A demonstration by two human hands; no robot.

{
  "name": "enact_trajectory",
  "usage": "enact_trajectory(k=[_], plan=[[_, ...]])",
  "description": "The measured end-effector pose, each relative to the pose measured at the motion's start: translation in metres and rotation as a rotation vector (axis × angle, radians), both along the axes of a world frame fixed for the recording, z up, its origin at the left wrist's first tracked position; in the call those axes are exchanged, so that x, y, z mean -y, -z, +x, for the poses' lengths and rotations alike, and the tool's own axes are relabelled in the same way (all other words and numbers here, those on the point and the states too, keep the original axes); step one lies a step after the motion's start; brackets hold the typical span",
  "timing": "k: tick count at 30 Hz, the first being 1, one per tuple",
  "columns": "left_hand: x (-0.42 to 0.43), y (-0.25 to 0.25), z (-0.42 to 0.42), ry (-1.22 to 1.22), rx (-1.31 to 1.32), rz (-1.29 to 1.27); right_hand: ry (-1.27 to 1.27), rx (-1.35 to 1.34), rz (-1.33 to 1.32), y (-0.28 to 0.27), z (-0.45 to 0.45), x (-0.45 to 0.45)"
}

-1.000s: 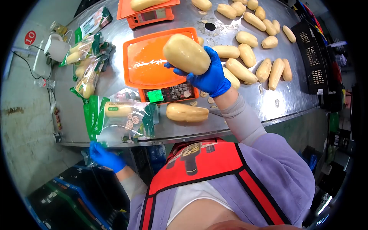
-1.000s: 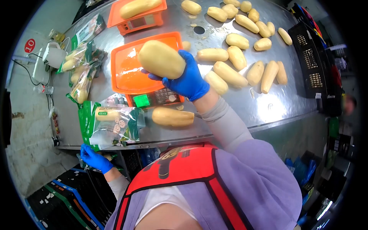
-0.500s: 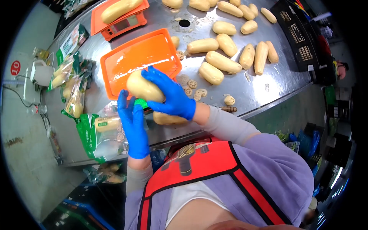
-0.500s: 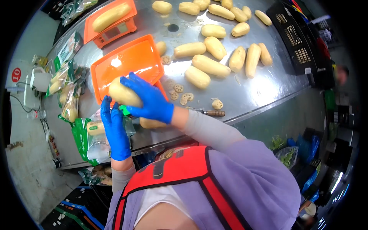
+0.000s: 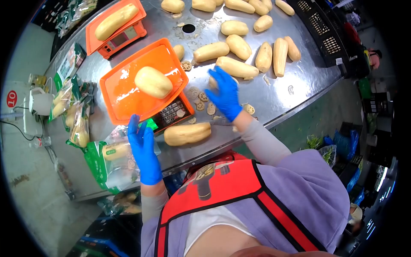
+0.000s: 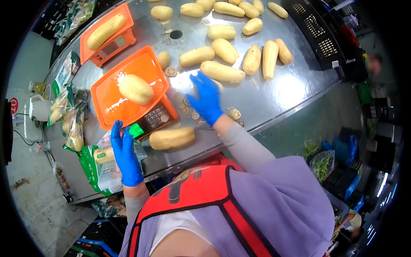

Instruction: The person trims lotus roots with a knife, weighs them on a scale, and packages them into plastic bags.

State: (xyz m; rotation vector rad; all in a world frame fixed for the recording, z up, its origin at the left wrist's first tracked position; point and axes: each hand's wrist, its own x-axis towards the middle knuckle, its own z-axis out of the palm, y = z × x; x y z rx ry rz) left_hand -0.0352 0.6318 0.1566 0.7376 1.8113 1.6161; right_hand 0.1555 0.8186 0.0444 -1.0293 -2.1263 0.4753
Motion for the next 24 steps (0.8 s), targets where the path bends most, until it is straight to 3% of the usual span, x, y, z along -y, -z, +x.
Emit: enact_trajectory(k=[4, 8, 10, 11, 13, 17, 24], plan=[[0.005, 0.012, -0.001, 0.004, 0.046, 0.018, 0.111, 0.319, -0.063, 0.002, 0.054, 0.004], [0.0, 0.009, 0.008, 0.031, 0.082, -0.007, 0.08, 0.27, -0.048, 0.028, 0.063, -0.008], [-0.002, 0.007, 0.012, 0.046, 0.08, -0.007, 0.071, -0.219, -0.448, 0.033, 0.06, -0.008], [-0.002, 0.006, 0.013, 0.057, 0.083, -0.009, 0.071, -0.219, -0.449, 0.026, 0.061, -0.007], [-0.001, 0.013, 0.014, 0.073, 0.091, 0.003, 0.07, -0.476, -1.079, 0.004, 0.067, -0.001], [-0.001, 0.019, 0.018, 0.106, 0.105, 0.028, -0.053, -0.749, -1.273, -0.023, 0.057, 0.02], [-0.006, 0.026, 0.028, 0.246, 0.148, 0.023, -0.227, -0.595, -1.348, -0.059, 0.047, 0.032]])
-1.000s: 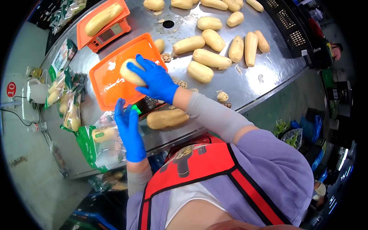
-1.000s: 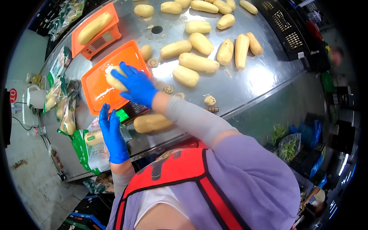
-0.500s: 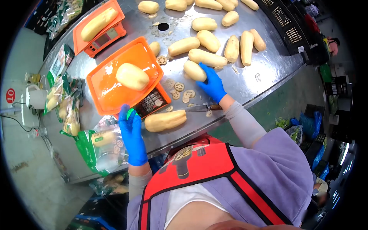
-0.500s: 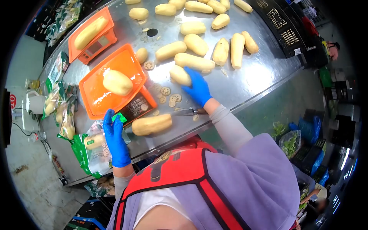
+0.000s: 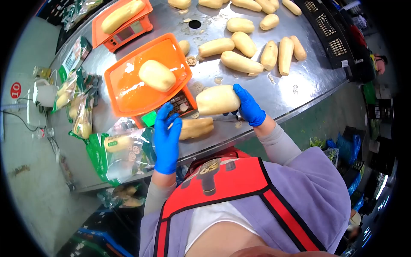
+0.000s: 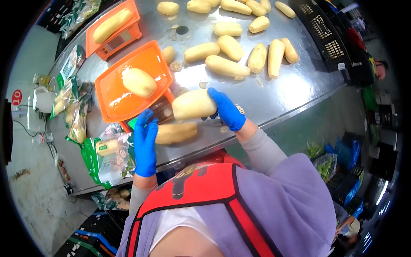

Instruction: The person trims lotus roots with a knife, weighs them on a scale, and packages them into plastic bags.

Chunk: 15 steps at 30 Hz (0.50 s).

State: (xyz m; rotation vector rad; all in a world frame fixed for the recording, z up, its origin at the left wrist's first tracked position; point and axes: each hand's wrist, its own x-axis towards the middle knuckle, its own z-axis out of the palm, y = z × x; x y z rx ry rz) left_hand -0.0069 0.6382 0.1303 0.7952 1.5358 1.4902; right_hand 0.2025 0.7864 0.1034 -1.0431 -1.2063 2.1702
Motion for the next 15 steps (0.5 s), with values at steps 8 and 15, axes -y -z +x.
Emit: enact_trajectory(k=[8, 15], plan=[[-0.008, -0.023, 0.022, 0.301, 0.039, -0.012, -0.264, 0.013, 0.384, -0.024, -0.021, 0.017], [0.002, -0.026, 0.02, 0.174, 0.231, 0.058, -0.214, -0.074, 0.512, -0.002, -0.026, 0.02]])
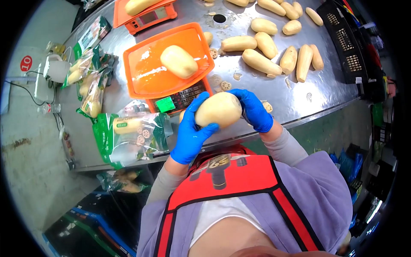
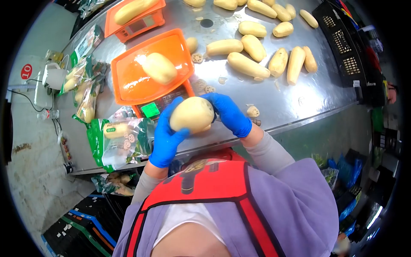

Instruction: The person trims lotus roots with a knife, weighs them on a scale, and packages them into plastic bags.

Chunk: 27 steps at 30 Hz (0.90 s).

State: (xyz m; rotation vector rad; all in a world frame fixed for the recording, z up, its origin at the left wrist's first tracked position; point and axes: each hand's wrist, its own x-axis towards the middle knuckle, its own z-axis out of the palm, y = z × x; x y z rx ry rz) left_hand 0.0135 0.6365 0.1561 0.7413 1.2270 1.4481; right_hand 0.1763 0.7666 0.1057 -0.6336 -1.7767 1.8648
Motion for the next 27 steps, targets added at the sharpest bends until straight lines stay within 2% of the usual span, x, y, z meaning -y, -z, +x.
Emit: enact_trajectory(k=[2, 4, 6, 8, 10, 12, 14, 15, 18, 19, 20, 21, 22, 24, 25, 27], plan=[[0.003, 0.001, -0.003, -0.019, -0.028, 0.017, -0.068, -0.027, -0.352, -0.003, -0.005, -0.001], [0.007, 0.005, -0.007, -0.044, -0.057, 0.036, -0.121, -0.101, -0.267, -0.014, -0.011, 0.0], [0.013, 0.009, -0.013, -0.035, -0.235, 0.052, -0.188, -0.185, -0.189, -0.029, -0.018, 0.003], [0.02, 0.0, -0.023, -0.004, -0.469, 0.068, -0.308, 0.047, -0.181, -0.041, -0.02, 0.007], [0.032, -0.018, -0.028, 0.014, -0.588, -0.003, -0.42, 0.149, -0.106, -0.034, -0.022, 0.004], [0.053, -0.018, -0.034, -0.069, -0.693, 0.002, -0.434, 0.267, -0.1, -0.029, -0.027, 0.012], [0.087, -0.016, -0.047, -0.323, -0.664, 0.016, -0.437, 0.347, -0.087, -0.012, -0.033, 0.025], [0.104, -0.011, -0.052, -0.522, -0.601, -0.043, -0.408, 0.433, -0.07, -0.003, -0.037, 0.029], [0.151, 0.019, -0.079, -1.018, -0.336, -0.201, -0.436, 0.439, -0.049, 0.019, -0.056, 0.046], [0.162, 0.037, -0.084, -1.085, -0.298, -0.246, -0.388, 0.318, -0.208, 0.01, -0.067, 0.059], [0.165, 0.042, -0.087, -1.151, -0.258, -0.292, -0.404, 0.321, -0.204, 0.01, -0.079, 0.065], [0.163, 0.044, -0.084, -1.136, -0.196, -0.413, -0.426, 0.296, -0.089, 0.013, -0.091, 0.069], [0.169, 0.062, -0.085, -1.034, -0.01, -0.405, -0.447, 0.269, 0.025, 0.018, -0.101, 0.073], [0.156, 0.06, -0.07, -0.879, 0.166, -0.487, -0.477, 0.287, 0.002, 0.049, -0.119, 0.085], [0.152, 0.065, -0.066, -0.892, 0.174, -0.486, -0.513, 0.319, -0.03, 0.056, -0.129, 0.089], [0.151, 0.078, -0.062, -0.784, -0.193, -0.484, -0.5, 0.328, -0.071, 0.061, -0.143, 0.1]])
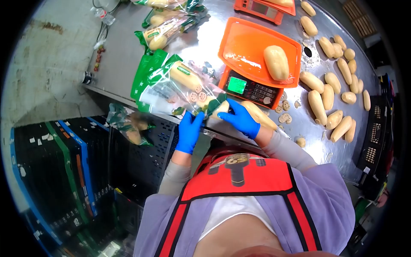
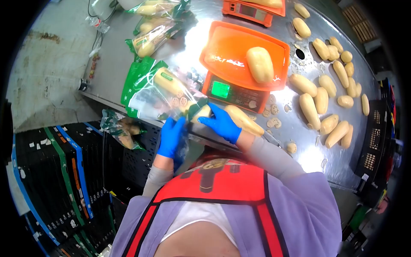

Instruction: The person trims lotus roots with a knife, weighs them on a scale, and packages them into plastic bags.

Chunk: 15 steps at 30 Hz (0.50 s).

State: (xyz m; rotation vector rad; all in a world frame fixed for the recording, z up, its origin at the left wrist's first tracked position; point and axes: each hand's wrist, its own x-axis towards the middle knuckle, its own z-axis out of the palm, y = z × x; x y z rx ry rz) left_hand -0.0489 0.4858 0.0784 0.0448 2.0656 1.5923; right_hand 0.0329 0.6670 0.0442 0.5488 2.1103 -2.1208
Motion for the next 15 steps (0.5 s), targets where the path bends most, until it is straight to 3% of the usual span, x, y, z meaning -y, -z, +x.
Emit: enact_trajectory(k=[1, 3, 5, 8, 12, 14, 15], plan=[[0.004, 0.002, -0.004, -0.011, 0.002, 0.0, -0.011, 0.002, 0.0, -0.001, -0.006, 0.006], [0.017, 0.003, -0.015, -0.12, 0.195, 0.087, 0.075, -0.165, -0.25, -0.002, -0.019, 0.018], [0.018, -0.004, -0.017, -0.158, 0.2, 0.125, 0.09, -0.204, -0.218, 0.003, -0.018, 0.027], [0.017, -0.009, -0.019, -0.171, 0.244, 0.262, 0.305, 0.121, -0.902, 0.005, -0.013, 0.031], [0.008, -0.015, -0.018, -0.186, 0.199, 0.296, 0.242, 0.089, -0.774, 0.01, -0.019, 0.028], [0.009, -0.014, -0.02, -0.182, 0.151, 0.275, 0.135, -0.174, -0.347, -0.014, -0.03, 0.035], [0.01, -0.014, -0.023, -0.115, 0.023, 0.172, 0.136, -0.173, -0.349, -0.016, -0.034, 0.035]])
